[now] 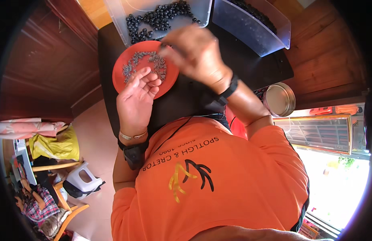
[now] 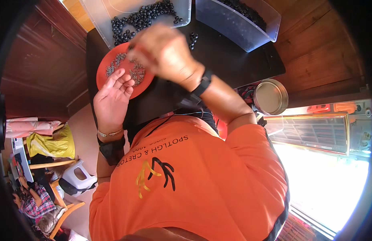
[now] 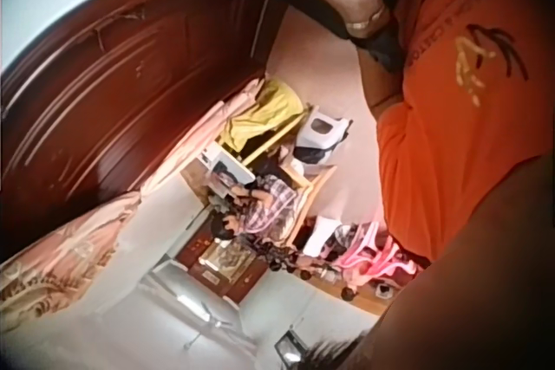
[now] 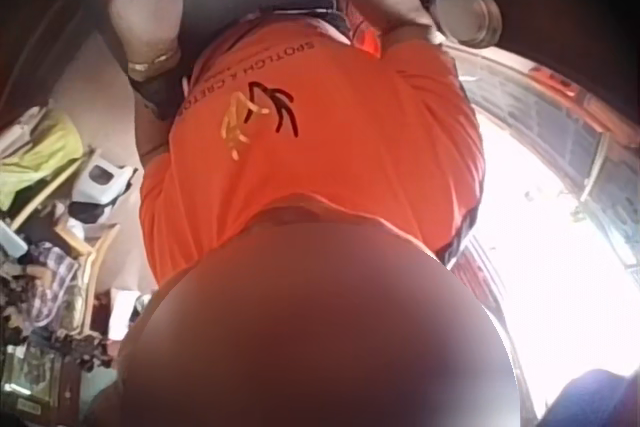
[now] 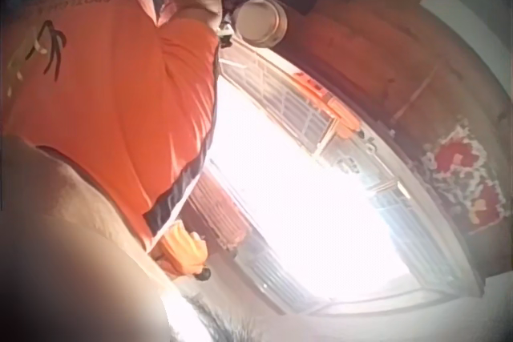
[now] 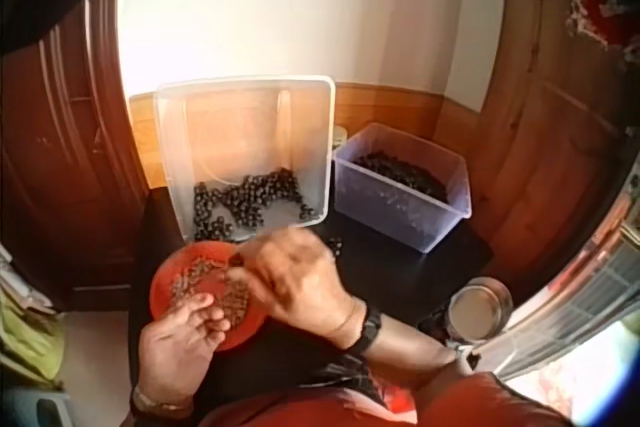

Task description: The person is sorting small black hardware components from a bin onto a red plate for inspection.

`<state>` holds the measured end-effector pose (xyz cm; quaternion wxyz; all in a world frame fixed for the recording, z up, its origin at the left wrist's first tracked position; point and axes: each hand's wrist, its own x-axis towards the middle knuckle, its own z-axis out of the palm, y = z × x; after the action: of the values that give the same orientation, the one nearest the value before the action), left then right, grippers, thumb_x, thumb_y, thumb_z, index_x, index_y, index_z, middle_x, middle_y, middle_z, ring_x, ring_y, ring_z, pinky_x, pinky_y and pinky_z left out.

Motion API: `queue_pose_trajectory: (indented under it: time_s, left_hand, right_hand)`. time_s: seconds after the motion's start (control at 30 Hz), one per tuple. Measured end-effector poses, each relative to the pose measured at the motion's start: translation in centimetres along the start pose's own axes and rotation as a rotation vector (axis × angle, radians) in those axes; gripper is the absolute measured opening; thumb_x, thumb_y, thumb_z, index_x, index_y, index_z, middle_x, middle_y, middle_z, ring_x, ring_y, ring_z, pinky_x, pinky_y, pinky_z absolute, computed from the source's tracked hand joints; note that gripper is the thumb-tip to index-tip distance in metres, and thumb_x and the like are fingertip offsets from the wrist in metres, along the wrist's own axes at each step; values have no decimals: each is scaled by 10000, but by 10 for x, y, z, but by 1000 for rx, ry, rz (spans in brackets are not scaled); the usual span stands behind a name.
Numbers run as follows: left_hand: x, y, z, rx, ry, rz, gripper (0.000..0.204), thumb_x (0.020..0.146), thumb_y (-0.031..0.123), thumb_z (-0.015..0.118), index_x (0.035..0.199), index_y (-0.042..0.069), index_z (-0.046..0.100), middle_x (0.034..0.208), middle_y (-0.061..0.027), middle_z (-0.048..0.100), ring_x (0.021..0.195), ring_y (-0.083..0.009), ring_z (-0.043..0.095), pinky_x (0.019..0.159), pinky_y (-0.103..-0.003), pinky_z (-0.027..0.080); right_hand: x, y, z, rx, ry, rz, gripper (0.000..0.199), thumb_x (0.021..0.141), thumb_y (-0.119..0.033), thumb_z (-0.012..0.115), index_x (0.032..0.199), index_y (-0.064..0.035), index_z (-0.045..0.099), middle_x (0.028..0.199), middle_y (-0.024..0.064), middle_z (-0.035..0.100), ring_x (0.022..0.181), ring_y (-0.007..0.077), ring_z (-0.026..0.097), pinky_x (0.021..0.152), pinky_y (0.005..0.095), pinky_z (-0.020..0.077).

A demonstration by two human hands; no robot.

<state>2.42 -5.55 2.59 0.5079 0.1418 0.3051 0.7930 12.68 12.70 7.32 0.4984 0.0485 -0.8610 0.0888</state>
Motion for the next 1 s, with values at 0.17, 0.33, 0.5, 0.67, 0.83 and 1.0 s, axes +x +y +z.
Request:
queue_pose_trajectory:
  time_s: [0.17,0.33,0.5,0.67,0.83,1.0]
  left_hand:
    - [-2,9,-16,-44,43,56,248,940,208,455,1045,0,542,1003,-119,585,946,-248,575,845,-336,442]
    - [2,5,-20,-93,65,22,203,933,205,471,985,21,540,988,-114,584,930,-245,576,833,-335,446]
    - [3,5,-23,-85,41,4,197,947,208,457,980,27,526,1014,-113,572,962,-253,559,857,-343,442]
    - [0,10,-28,-73,42,8,188,945,204,454,974,32,525,1007,-107,570,964,-250,556,856,-344,443]
    - [2,7,-27,-73,91,11,218,939,221,459,970,24,545,974,-102,586,916,-245,579,819,-331,448]
    - [5,4,-18,-46,64,-4,224,941,211,448,979,14,546,971,-105,590,909,-238,581,814,-329,451]
  right_hand:
    - [57,49,-89,-573,187,199,159,753,-107,645,883,-16,652,829,153,638,825,336,603,771,395,479]
    - [52,99,-104,-605,206,233,145,777,-108,627,883,-15,661,882,155,651,872,332,606,787,395,476]
    - [14,123,-45,-285,-65,391,156,783,-183,690,915,-100,695,848,92,670,750,230,645,675,308,504]
    - [-13,119,-19,-98,-635,491,230,770,-228,689,934,-68,679,828,87,669,764,232,641,703,306,492]
    - [-29,112,-10,-87,-963,513,230,720,-259,677,867,-84,660,826,79,668,789,279,635,715,352,493]
    - [-23,90,1,211,-794,582,210,761,-155,693,932,-41,651,835,51,661,801,185,625,752,297,487]
